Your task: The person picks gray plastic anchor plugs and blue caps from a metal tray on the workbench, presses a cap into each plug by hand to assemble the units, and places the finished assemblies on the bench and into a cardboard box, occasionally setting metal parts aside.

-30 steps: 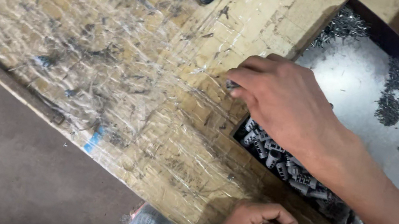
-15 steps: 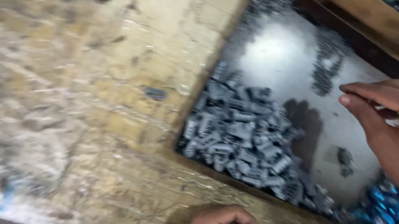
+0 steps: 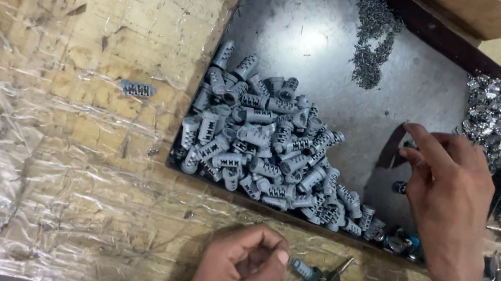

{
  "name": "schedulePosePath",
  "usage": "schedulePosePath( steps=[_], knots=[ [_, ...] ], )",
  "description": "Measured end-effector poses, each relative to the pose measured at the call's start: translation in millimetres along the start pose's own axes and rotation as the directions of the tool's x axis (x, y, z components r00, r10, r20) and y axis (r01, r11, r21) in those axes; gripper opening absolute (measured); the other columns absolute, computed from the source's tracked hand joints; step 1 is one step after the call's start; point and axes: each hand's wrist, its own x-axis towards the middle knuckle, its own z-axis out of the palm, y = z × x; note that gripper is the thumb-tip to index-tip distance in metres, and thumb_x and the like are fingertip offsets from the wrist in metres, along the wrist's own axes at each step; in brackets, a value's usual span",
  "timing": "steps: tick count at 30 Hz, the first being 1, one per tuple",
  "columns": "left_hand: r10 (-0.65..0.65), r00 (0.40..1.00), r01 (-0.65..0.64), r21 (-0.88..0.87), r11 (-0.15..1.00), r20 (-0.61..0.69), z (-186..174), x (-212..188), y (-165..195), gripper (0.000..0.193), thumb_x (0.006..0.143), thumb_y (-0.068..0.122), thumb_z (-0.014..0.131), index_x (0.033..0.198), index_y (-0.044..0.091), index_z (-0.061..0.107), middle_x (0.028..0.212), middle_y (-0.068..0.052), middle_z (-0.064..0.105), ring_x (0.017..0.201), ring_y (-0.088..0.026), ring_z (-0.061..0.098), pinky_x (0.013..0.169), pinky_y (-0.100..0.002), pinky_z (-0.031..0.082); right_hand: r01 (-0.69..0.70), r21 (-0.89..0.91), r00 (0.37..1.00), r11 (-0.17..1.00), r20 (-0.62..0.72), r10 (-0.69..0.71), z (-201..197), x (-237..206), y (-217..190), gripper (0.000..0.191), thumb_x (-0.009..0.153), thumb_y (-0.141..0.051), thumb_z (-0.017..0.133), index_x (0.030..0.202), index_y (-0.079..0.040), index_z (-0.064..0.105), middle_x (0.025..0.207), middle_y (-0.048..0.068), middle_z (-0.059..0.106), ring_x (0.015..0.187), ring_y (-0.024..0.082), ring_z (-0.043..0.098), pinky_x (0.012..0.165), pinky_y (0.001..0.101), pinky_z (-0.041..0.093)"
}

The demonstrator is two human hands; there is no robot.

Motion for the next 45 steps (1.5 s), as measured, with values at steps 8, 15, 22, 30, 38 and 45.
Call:
schedulePosePath(
  steps=[8, 15, 22, 30, 38, 45],
  knots=[
    [-0.013, 0.939, 0.097, -0.227, 0.969, 0.344, 23.1, -1.4, 25.9, 0.012, 0.107, 0.006, 0.057, 0.105, -0.005, 0.062, 0.092, -0.009, 0.068, 0.071, -0.009, 0.061, 0.059, -0.027, 0.051, -0.197, 0.97, 0.903, 0.144, 0.122, 0.412, -2.3, -142.0, -29.2, 0.02, 0.09, 0.002, 0.081, 0.108, 0.005, 0.072, 0.104, 0.022, 0.075, 0.097, 0.026, 0.075, 0.085, 0.0359, 0.063],
    [-0.126, 0.913, 0.171, -0.083, 0.982, 0.388, 20.8, -17.2, 38.3, 0.02, 0.105, 0.012, 0.065, 0.105, -0.008, 0.068, 0.088, -0.01, 0.07, 0.065, -0.008, 0.061, 0.055, -0.026, 0.052, -0.119, 0.992, 0.889, 0.029, 0.093, 0.448, 48.0, -224.1, -52.5, 0.029, 0.087, 0.005, 0.075, 0.116, 0.004, 0.068, 0.111, 0.023, 0.071, 0.11, 0.028, 0.072, 0.097, 0.0361, 0.06],
    [-0.181, 0.941, 0.108, 0.251, 0.962, 0.287, 18.2, -31.0, 41.4, 0.023, 0.099, 0.022, 0.072, 0.097, -0.002, 0.075, 0.069, 0.0, 0.063, 0.052, -0.001, 0.049, 0.045, -0.019, 0.036, -0.266, 0.92, 0.909, 0.287, 0.141, 0.392, 24.7, -227.1, -65.0, 0.025, 0.088, 0.009, 0.068, 0.112, 0.009, 0.073, 0.101, 0.018, 0.076, 0.092, 0.019, 0.073, 0.085, 0.0242, 0.055],
    [-0.122, 0.936, -0.031, 0.421, 0.907, 0.331, 12.1, -31.7, 51.7, 0.023, 0.095, 0.024, 0.074, 0.095, 0.001, 0.077, 0.076, 0.004, 0.072, 0.064, 0.003, 0.056, 0.056, -0.019, 0.043, -0.231, 0.97, 0.905, 0.079, 0.184, 0.384, 30.7, -231.7, -71.8, 0.021, 0.098, 0.009, 0.056, 0.113, 0.011, 0.071, 0.096, 0.019, 0.075, 0.073, 0.016, 0.07, 0.066, 0.025, 0.056],
    [-0.132, 0.943, -0.116, 0.67, 0.733, 0.307, 11.9, -38.7, 76.3, 0.019, 0.089, 0.021, 0.073, 0.086, 0.003, 0.078, 0.063, 0.002, 0.067, 0.046, 0.001, 0.043, 0.041, -0.021, 0.028, -0.18, 0.948, 0.949, 0.263, 0.098, 0.299, 15.4, -217.5, -85.0, 0.029, 0.087, 0.019, 0.055, 0.108, 0.007, 0.071, 0.086, 0.014, 0.073, 0.07, 0.013, 0.067, 0.066, 0.0231, 0.055],
    [-0.062, 0.937, -0.286, 0.857, 0.428, 0.344, 10.8, -41.6, 78.9, 0.021, 0.094, 0.015, 0.067, 0.076, 0.005, 0.071, 0.06, -0.003, 0.068, 0.046, -0.006, 0.055, 0.044, -0.028, 0.043, -0.3, 0.879, 0.936, 0.371, 0.196, 0.292, 3.5, -209.2, -92.8, 0.031, 0.083, 0.019, 0.059, 0.106, 0.005, 0.075, 0.075, 0.011, 0.07, 0.067, 0.013, 0.066, 0.06, 0.0213, 0.053]
  ],
)
